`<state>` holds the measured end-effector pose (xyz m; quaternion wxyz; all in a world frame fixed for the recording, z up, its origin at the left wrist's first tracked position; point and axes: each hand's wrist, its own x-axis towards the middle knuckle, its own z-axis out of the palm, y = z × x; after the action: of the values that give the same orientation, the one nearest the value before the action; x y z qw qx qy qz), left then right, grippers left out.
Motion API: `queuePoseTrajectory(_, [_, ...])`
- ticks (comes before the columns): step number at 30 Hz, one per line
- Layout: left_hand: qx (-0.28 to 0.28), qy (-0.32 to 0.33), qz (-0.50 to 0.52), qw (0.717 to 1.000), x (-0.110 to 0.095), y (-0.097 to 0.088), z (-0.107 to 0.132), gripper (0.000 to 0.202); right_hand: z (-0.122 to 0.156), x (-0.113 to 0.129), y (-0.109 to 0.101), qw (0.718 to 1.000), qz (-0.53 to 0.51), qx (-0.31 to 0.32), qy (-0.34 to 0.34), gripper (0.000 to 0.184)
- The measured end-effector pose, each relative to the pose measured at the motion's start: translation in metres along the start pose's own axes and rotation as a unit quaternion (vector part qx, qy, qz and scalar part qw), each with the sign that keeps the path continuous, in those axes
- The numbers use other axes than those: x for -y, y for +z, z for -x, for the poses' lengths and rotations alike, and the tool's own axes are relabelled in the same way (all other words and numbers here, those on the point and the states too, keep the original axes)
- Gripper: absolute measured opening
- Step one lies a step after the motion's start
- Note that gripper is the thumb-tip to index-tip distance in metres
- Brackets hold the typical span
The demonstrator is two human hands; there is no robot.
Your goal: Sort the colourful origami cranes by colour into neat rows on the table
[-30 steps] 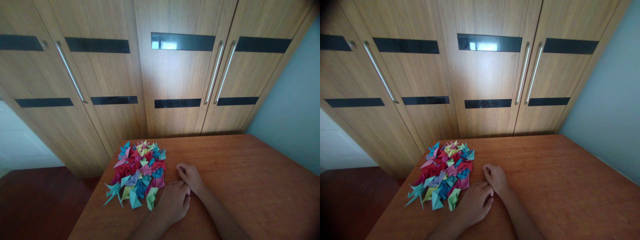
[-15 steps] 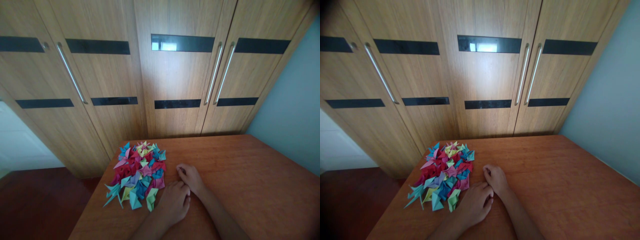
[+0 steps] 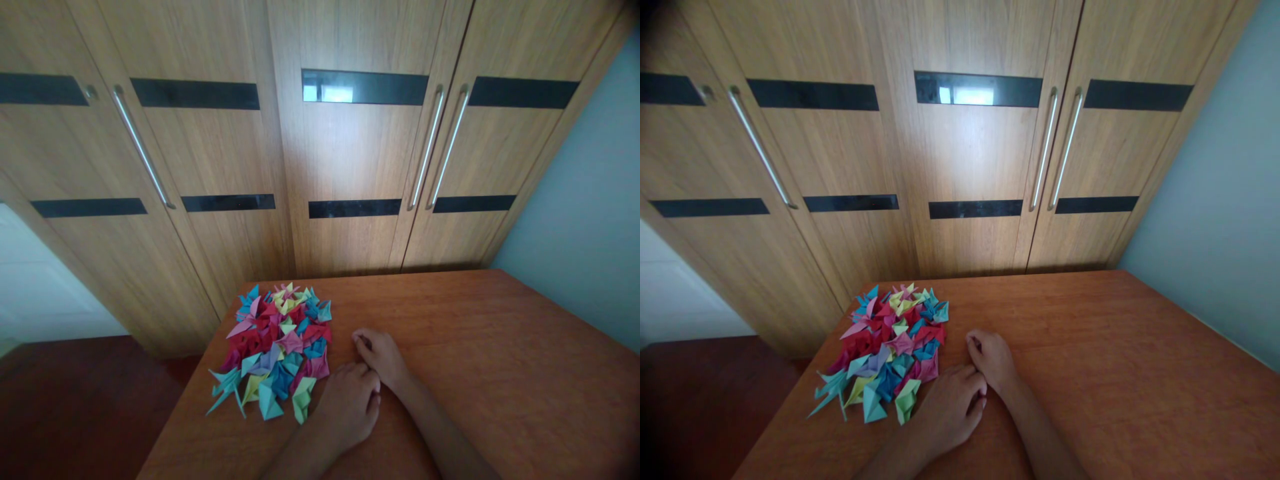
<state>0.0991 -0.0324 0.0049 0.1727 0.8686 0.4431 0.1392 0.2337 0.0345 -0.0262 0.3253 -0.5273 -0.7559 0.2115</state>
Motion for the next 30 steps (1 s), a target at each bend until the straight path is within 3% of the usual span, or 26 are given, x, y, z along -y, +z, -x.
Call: queuePoseTrajectory(30, [0.017,0.0,-0.003,1.0,-0.0023,-0.0033,-0.0001,0.005,0.0,0.0023,-0.0028,1.0,0.002,0.009,0.006,0.028])
